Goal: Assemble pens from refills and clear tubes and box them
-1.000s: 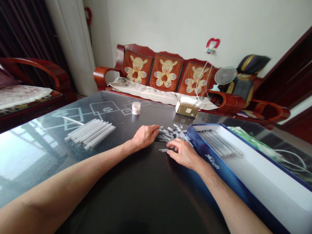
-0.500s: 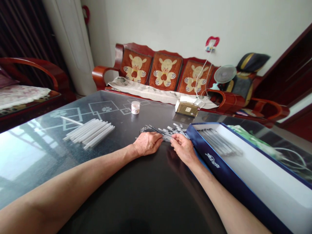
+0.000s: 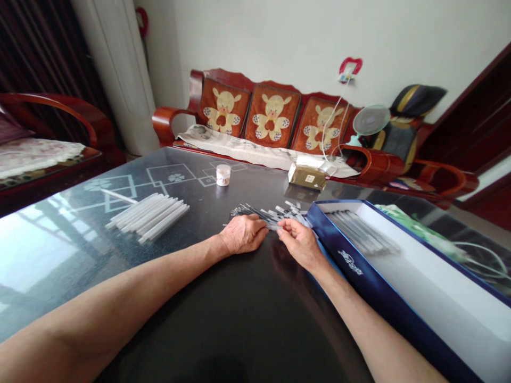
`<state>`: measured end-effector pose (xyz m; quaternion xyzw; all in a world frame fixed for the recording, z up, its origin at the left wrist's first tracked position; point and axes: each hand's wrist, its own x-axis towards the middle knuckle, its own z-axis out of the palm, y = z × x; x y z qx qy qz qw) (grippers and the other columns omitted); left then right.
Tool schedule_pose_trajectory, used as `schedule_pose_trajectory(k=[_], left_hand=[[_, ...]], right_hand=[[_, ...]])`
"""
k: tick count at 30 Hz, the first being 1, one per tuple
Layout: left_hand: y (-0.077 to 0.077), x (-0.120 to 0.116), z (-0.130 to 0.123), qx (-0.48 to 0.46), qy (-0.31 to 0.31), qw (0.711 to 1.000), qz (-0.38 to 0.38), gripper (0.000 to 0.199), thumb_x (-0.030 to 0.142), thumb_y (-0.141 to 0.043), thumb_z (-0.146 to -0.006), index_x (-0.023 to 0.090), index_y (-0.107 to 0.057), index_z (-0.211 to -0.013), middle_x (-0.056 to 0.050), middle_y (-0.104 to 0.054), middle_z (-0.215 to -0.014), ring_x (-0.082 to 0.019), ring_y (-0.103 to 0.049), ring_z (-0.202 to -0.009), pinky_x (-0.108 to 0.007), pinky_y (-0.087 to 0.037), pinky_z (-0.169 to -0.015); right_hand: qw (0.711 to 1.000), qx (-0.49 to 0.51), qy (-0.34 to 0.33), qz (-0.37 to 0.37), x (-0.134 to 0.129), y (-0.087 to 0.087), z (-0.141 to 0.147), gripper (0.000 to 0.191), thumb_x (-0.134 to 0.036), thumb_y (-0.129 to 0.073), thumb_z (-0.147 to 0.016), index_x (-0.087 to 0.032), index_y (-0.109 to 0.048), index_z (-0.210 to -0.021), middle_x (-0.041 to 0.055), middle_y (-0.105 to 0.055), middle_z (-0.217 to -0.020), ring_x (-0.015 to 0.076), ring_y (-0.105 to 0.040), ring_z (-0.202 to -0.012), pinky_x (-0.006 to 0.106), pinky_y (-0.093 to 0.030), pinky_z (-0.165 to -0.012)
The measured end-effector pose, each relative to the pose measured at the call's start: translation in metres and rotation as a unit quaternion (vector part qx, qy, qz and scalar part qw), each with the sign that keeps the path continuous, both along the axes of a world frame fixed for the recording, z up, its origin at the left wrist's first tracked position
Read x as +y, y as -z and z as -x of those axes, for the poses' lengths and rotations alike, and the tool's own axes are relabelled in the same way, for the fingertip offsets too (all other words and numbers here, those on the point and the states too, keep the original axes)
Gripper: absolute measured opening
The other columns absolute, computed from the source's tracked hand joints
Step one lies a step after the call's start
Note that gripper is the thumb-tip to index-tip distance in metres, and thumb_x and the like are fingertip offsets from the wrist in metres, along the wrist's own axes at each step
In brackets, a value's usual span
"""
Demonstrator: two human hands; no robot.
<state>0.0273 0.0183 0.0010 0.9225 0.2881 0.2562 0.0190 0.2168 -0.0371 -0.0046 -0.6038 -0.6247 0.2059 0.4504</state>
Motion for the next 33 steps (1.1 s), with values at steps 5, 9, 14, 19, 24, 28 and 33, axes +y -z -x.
schedule_pose_trajectory(k=[5,9,14,19,24,28,33], left_hand=[[0.003,0.004,0.0,-0.007,0.014,1.0,-0.014,0.028,0.028,-0.043,-0.092,0.014,-0.064,-0.079,-0.008,-0.059,-0.079,-0.016,-0.059,-0.067,-0.026,-0.049,-0.063],[0.006,0.007,0.0,-0.003,0.041,0.999,-0.022,0.03,0.028,-0.04,-0.094,0.013,-0.062,-0.079,-0.007,-0.058,-0.078,-0.014,-0.058,-0.067,-0.025,-0.05,-0.064],[0.006,0.01,0.001,0.005,0.071,0.997,-0.023,0.032,0.028,-0.037,-0.097,0.014,-0.061,-0.081,-0.006,-0.058,-0.08,-0.014,-0.058,-0.07,-0.024,-0.05,-0.066],[0.008,0.009,0.001,0.03,0.053,0.998,-0.024,0.031,0.027,-0.037,-0.098,0.013,-0.061,-0.084,-0.007,-0.058,-0.084,-0.014,-0.058,-0.069,-0.024,-0.049,-0.064],[0.009,0.008,0.001,0.046,0.038,0.998,-0.025,0.032,0.027,-0.036,-0.098,0.013,-0.062,-0.085,-0.008,-0.058,-0.087,-0.014,-0.058,-0.068,-0.024,-0.048,-0.061],[0.008,0.006,0.001,0.052,0.032,0.998,-0.03,0.032,0.027,-0.036,-0.098,0.013,-0.062,-0.085,-0.007,-0.058,-0.086,-0.013,-0.057,-0.066,-0.022,-0.048,-0.06],[0.008,0.005,0.0,0.053,0.025,0.997,-0.041,0.031,0.027,-0.037,-0.098,0.013,-0.061,-0.084,-0.006,-0.057,-0.085,-0.012,-0.056,-0.066,-0.021,-0.048,-0.06]], right_hand=[[0.996,0.073,-0.008,0.045,-0.003,-0.006,0.003,0.027,-0.04,-0.059,-0.077,-0.02,-0.064,-0.094,0.0022,-0.067,-0.076,0.0168,-0.063,-0.068,0.027,-0.05,-0.056],[0.993,0.098,-0.031,0.061,-0.005,-0.005,0.007,0.032,-0.042,-0.059,-0.078,-0.019,-0.065,-0.099,0.0026,-0.068,-0.076,0.0155,-0.064,-0.067,0.026,-0.051,-0.055],[0.992,0.105,-0.028,0.06,-0.004,0.0,0.01,0.038,-0.049,-0.057,-0.08,-0.016,-0.067,-0.097,0.0044,-0.068,-0.073,0.0137,-0.062,-0.061,0.025,-0.051,-0.053],[0.99,0.117,-0.025,0.07,-0.003,0.001,0.011,0.04,-0.05,-0.059,-0.078,-0.015,-0.068,-0.095,0.0038,-0.066,-0.068,0.0121,-0.059,-0.057,0.02,-0.043,-0.044],[0.983,0.16,-0.03,0.086,-0.002,-0.001,0.012,0.041,-0.049,-0.062,-0.076,-0.013,-0.068,-0.094,0.0031,-0.065,-0.066,0.0104,-0.056,-0.053,0.019,-0.038,-0.04],[0.977,0.185,-0.026,0.102,-0.003,-0.005,0.015,0.038,-0.047,-0.065,-0.072,-0.013,-0.069,-0.088,0.0027,-0.064,-0.064,0.0093,-0.054,-0.051,0.018,-0.037,-0.039],[0.965,0.233,-0.009,0.119,-0.003,-0.008,0.019,0.034,-0.044,-0.069,-0.069,-0.013,-0.069,-0.085,0.002,-0.063,-0.062,0.0085,-0.053,-0.049,0.017,-0.036,-0.038]])
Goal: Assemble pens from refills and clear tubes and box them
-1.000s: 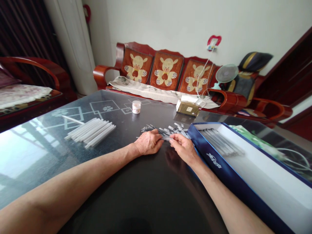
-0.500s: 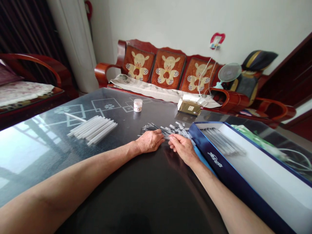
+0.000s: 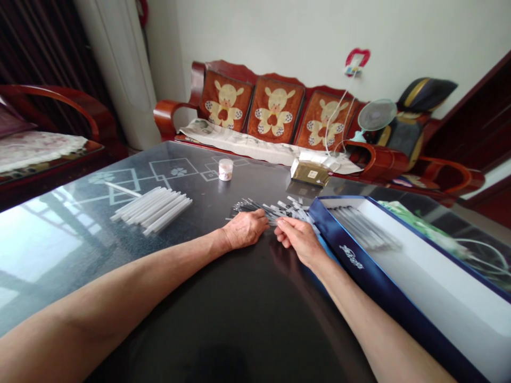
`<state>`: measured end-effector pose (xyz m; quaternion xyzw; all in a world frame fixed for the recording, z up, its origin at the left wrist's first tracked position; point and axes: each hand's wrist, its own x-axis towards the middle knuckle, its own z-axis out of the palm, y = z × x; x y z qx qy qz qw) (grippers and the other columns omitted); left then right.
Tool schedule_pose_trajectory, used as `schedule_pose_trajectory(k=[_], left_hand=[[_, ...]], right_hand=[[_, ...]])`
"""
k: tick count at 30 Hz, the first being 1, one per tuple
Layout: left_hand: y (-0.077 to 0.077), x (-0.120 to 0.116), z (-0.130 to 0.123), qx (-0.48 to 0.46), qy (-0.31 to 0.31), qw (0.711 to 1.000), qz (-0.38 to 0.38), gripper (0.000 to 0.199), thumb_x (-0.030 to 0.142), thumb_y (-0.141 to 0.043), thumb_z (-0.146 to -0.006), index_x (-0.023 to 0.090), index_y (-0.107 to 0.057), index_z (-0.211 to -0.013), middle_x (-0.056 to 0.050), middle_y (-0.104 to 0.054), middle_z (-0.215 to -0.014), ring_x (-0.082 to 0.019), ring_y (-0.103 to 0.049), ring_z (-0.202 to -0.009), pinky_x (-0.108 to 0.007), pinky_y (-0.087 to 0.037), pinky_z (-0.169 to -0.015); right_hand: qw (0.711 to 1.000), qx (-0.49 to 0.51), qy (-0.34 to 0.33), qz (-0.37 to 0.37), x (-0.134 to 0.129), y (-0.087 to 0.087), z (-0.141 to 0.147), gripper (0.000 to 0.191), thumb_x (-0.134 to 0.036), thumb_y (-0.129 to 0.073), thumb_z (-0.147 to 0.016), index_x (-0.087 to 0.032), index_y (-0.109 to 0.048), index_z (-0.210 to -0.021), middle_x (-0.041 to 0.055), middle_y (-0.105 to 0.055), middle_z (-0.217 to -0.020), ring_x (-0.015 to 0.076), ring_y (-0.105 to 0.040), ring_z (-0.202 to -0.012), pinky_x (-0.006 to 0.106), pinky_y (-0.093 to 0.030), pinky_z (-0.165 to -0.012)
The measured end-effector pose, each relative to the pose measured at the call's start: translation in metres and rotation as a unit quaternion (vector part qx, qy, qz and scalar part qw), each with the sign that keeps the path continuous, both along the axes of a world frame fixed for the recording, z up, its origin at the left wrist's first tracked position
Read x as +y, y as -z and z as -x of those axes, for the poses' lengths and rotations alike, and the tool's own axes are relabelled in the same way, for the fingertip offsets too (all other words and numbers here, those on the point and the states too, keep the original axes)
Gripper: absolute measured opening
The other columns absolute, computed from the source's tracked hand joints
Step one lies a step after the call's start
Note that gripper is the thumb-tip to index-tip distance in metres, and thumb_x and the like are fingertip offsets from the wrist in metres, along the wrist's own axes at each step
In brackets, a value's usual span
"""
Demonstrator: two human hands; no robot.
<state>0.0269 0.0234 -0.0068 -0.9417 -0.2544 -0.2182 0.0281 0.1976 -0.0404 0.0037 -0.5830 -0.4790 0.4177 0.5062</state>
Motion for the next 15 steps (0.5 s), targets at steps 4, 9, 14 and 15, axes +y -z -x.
schedule_pose_trajectory(k=[4,9,14,15], left_hand=[[-0.0002,-0.0008,0.0002,0.014,-0.001,1.0,-0.004,0.031,0.027,-0.036,-0.098,0.013,-0.06,-0.086,-0.006,-0.056,-0.085,-0.012,-0.056,-0.067,-0.021,-0.048,-0.06],[-0.001,-0.0024,0.0004,0.032,-0.003,0.999,-0.021,0.033,0.026,-0.032,-0.1,0.013,-0.06,-0.089,-0.006,-0.055,-0.086,-0.013,-0.057,-0.071,-0.021,-0.048,-0.061],[-0.0018,-0.0026,0.0,0.03,-0.002,0.999,-0.029,0.031,0.027,-0.034,-0.099,0.013,-0.06,-0.091,-0.007,-0.057,-0.09,-0.014,-0.058,-0.073,-0.022,-0.048,-0.06],[-0.0023,-0.0026,0.0,0.029,-0.001,0.999,-0.032,0.03,0.027,-0.035,-0.099,0.013,-0.061,-0.092,-0.007,-0.057,-0.09,-0.014,-0.058,-0.074,-0.022,-0.048,-0.06]], right_hand=[[0.999,0.026,0.002,0.02,-0.0008,-0.0017,0.0014,0.031,-0.041,-0.072,-0.068,-0.013,-0.068,-0.08,0.0015,-0.063,-0.061,0.0079,-0.053,-0.05,0.016,-0.036,-0.038],[0.998,0.045,-0.008,0.041,0.0001,-0.0011,0.0015,0.028,-0.04,-0.071,-0.069,-0.014,-0.066,-0.077,0.0011,-0.062,-0.06,0.0074,-0.053,-0.049,0.016,-0.036,-0.038],[0.999,-0.032,-0.007,0.012,0.0011,0.0012,0.0003,0.026,-0.04,-0.064,-0.075,-0.016,-0.065,-0.084,0.0012,-0.063,-0.065,0.0107,-0.056,-0.054,0.019,-0.039,-0.042],[0.997,-0.08,-0.011,-0.008,0.0009,0.0009,-0.0007,0.024,-0.039,-0.062,-0.076,-0.017,-0.065,-0.084,0.001,-0.063,-0.065,0.0118,-0.057,-0.056,0.021,-0.041,-0.044]])
